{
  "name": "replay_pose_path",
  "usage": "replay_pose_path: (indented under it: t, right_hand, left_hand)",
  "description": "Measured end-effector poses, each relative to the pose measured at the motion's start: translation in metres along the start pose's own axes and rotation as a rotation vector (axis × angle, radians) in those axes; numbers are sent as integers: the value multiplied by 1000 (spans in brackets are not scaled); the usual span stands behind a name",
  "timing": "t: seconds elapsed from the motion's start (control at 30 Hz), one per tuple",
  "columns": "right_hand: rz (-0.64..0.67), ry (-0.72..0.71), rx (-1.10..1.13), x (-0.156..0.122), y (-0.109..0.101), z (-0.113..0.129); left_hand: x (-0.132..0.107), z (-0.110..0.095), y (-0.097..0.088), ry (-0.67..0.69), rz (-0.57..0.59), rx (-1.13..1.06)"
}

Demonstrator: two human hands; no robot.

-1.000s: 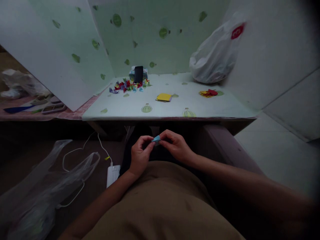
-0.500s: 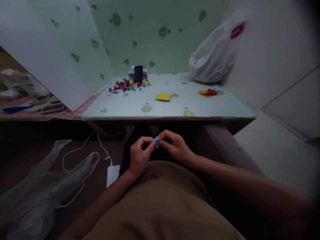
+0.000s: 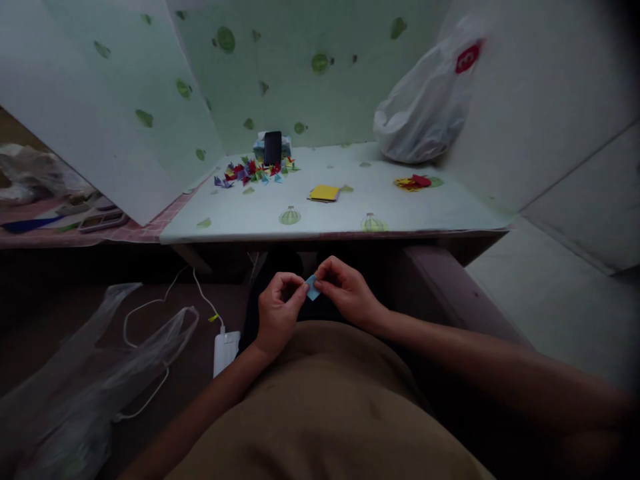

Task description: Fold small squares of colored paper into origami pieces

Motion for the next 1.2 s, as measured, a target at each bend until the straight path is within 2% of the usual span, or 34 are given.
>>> replay_pose_path:
  t: [0.1,0.23,0.33,0.43,0.67,0.83,1.03,1.2]
  right_hand:
    - [4,-16,-8,-1,1,2]
    - [38,-20,-9,0,3,2]
    - [73,41,8,2,5,-6]
    - [141,116,-69,2,9,-14]
    - [154,7,-313,2,9,-1]
    - [151,108,-238,0,9,-11]
    - [204,23,-260,0,16,-4]
    - [250,197,8,-2,19,-17]
  left_hand:
    - [1,7,5,-97,51,-67]
    - [2,13,12,-203,131,-41]
    - [3,13,10,-229,114,-53]
    - [4,14,9,-244,104,-70]
    - [3,15,16,-244,187,-24]
    - [3,22,15,-275,184,-36]
    - [6,16,20,-204,216,-34]
    - [7,8,16,-178,170,-12]
Point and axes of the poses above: each hand's wrist, its own x-axis towards the middle knuckle, its own y-axis out of the palm, z = x × y, the point moved 10 cm from there along x, towards the middle knuckle, and after that the axes turned 1 degree about -z, right-handed, at the moved point
